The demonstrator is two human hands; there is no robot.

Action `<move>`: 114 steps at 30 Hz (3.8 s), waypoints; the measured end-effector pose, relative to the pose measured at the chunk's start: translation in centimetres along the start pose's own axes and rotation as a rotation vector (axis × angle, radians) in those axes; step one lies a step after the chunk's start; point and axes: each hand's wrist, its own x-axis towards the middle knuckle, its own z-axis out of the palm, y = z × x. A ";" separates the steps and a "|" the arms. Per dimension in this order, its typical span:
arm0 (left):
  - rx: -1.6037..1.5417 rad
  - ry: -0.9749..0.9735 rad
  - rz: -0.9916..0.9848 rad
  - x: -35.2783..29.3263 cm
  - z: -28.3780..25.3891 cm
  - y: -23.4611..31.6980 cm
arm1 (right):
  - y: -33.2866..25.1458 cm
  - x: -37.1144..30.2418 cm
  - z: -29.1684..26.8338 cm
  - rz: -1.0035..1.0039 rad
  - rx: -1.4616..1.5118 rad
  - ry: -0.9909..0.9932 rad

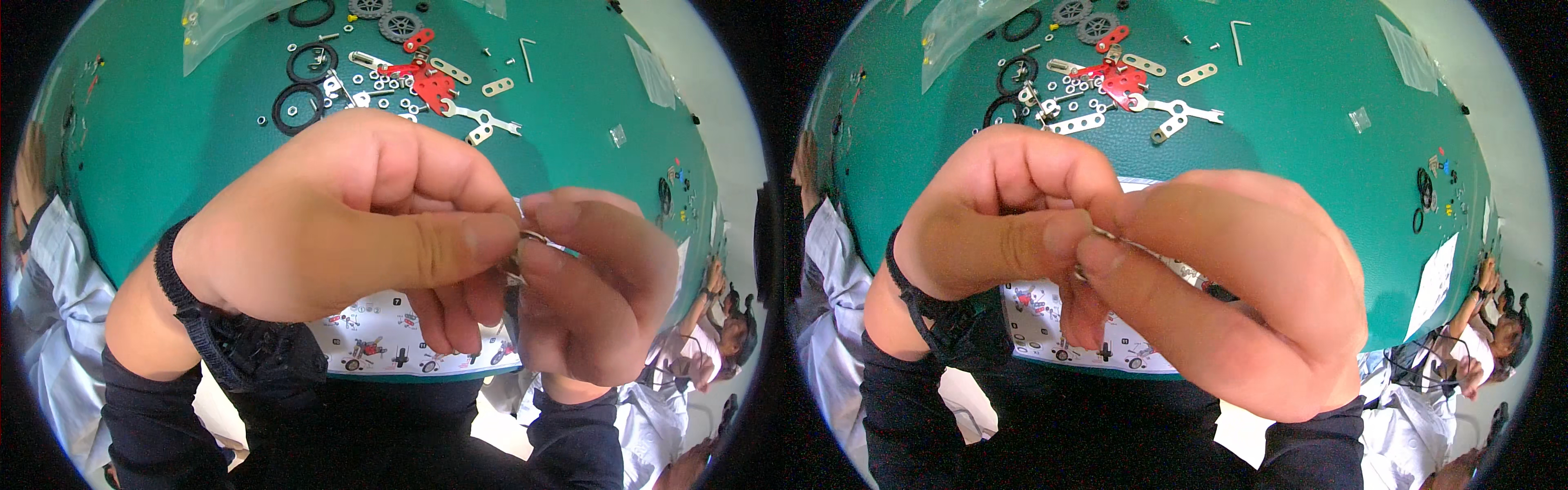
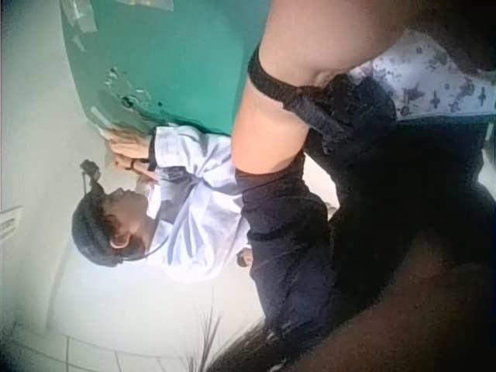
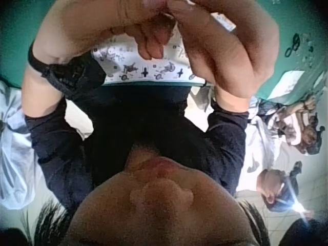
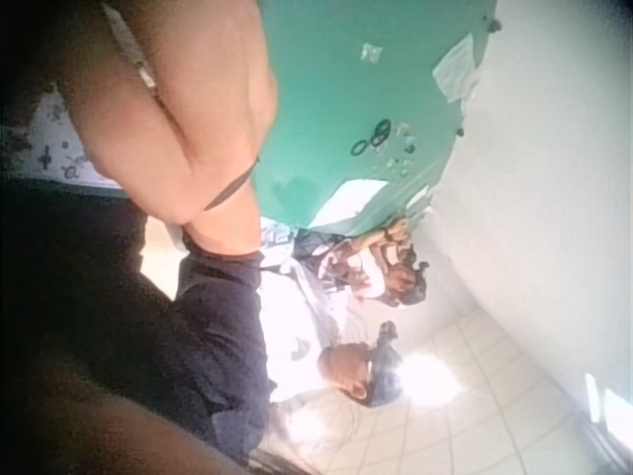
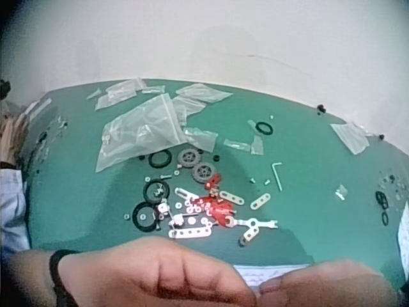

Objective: Assembling a small metal toy motorcycle using a manual and small parts like screws and nuts.

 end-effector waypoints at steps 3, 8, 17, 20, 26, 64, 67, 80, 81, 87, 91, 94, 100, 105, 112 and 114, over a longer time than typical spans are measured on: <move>0.017 0.034 0.008 0.1 -0.1 -0.1 | 0.0 0.1 -0.2 0.009 0.031 -0.015; 0.054 0.061 0.079 0.1 -0.1 -0.2 | -0.4 0.1 -0.2 0.100 0.159 0.005; 0.155 0.162 0.155 -0.3 -0.1 0.2 | -0.3 0.4 -0.2 0.091 0.116 -0.067; 0.152 0.149 0.122 -0.1 0.0 0.5 | 0.0 0.3 -0.1 0.131 0.110 -0.051; 0.195 0.157 0.208 -0.6 0.6 0.3 | 0.0 0.2 0.0 0.063 0.053 -0.017; 0.335 0.334 0.111 -1.7 0.3 -0.3 | 0.0 0.4 1.0 -0.004 -0.039 0.030; 0.357 0.280 0.188 -1.4 -0.8 -1.3 | -0.2 0.7 0.9 0.022 -0.085 -0.044; 0.362 0.368 0.236 -0.7 0.5 -0.8 | 0.0 1.1 1.4 -0.021 -0.241 -0.057; 0.359 0.370 0.238 -0.8 0.5 -0.6 | -0.1 1.1 1.5 -0.011 -0.256 -0.043; 0.226 0.143 0.097 -0.9 -0.9 -0.4 | 0.9 0.8 1.3 -0.098 -0.247 -0.036; 0.255 0.239 -0.038 -1.1 0.3 0.2 | 0.6 0.8 1.5 -0.135 -0.220 0.024; 0.280 0.246 -0.079 -1.0 0.3 0.6 | 1.2 0.8 2.0 -0.197 -0.195 0.045; 0.147 0.189 -0.077 -0.8 -0.4 0.6 | 0.5 0.9 1.1 -0.128 -0.225 -0.052; 0.211 0.186 -0.062 -0.7 -0.2 0.6 | 0.5 0.9 1.1 -0.103 -0.169 -0.007; 0.234 0.213 -0.021 -1.0 0.0 0.4 | -0.5 0.8 -0.5 0.132 -0.070 -0.152; 0.275 0.207 -0.028 -0.9 0.0 0.4 | 0.1 0.2 0.8 0.120 0.032 -0.074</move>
